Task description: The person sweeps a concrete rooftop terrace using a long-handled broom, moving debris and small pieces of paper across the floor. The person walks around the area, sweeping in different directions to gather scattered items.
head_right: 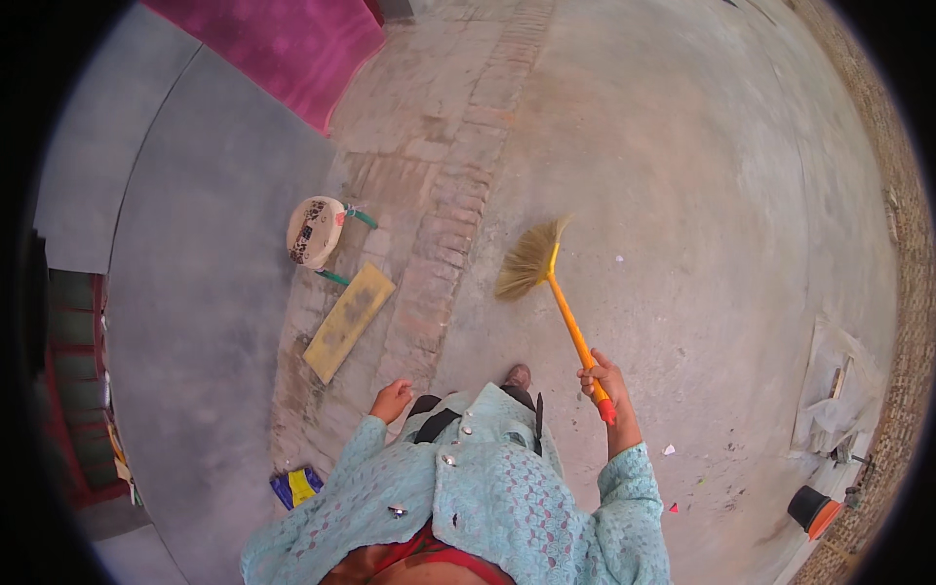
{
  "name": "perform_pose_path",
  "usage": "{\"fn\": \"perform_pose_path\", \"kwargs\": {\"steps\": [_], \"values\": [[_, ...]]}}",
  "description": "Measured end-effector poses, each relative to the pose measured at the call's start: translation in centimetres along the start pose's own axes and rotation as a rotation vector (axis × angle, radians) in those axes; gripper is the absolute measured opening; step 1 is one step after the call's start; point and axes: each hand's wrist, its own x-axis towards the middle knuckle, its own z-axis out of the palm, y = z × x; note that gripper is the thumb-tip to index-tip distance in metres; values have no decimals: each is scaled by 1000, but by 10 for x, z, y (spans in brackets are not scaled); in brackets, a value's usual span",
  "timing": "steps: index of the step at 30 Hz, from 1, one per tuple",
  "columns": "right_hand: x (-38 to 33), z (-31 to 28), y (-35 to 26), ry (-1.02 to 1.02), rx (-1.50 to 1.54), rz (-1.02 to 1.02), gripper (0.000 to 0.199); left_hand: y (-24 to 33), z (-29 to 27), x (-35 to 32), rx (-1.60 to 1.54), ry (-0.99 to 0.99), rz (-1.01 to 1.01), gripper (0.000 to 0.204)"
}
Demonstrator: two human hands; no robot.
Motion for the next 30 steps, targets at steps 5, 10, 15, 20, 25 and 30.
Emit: {"fn": "perform_pose_path", "kwargs": {"steps": [5, 10, 15, 20, 25, 30], "values": [[-10, 32, -35, 43, -147, -208, 78, -12, 0, 5, 2, 0, -3, 31], [10, 72, -53, -91, -6, -262, 75, -4, 6, 44, -106, -75, 54, 31], [100, 104, -53, -249, 242, -145, 73, 42, -8, 112, -72, -202, 221, 32], [162, 127, -42, -67, 311, -29, 69, 67, -38, 175, -40, -247, 265, 30], [146, 135, -52, 127, 301, -235, 80, 76, -68, 209, -111, -257, 201, 28], [110, 177, -19, 445, 74, -541, 81, 136, -69, 223, -301, -508, 168, 32]]}}
